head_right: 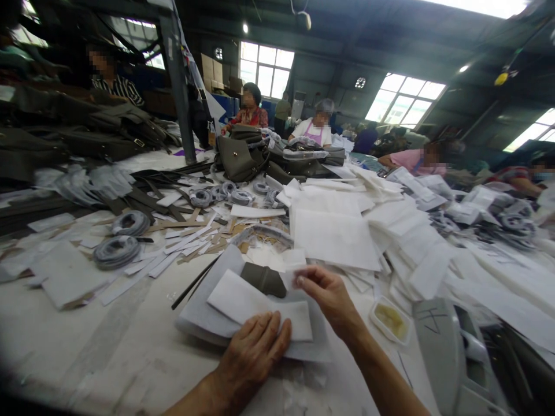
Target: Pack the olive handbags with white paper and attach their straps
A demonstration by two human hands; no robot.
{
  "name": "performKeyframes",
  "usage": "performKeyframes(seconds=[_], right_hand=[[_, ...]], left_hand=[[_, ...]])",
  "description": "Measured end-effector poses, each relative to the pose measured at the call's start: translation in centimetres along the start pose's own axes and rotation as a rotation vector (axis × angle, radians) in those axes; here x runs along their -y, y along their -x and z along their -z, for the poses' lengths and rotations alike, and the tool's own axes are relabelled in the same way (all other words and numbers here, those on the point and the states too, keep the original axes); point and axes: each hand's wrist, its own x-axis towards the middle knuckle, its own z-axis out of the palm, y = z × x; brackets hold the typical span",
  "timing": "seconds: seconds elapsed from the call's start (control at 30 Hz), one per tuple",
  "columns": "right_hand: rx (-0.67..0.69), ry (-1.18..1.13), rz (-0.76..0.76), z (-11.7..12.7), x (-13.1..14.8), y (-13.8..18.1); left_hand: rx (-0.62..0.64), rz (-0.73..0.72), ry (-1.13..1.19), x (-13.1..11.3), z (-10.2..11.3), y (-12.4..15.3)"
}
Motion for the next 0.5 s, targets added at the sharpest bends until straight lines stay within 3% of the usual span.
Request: performKeyframes(seconds=[0.13,0.27,0.5], right_hand=[[0.131,0.345,0.283,-0.6,-1.3,5.3],[0.163,0.532,0.588,-1.3,-2.2,7.6],[0.205,0.633,0.744,-0.5,-2.0,8.0]], left_hand=[[-0.091,0.019,0.057,0.1,-0.1,-0.2],[-0.138,0.059,0.110,0.1,0.3,-0.5],[-0.060,0.014,0.082,0.3,1.2,-0.6]])
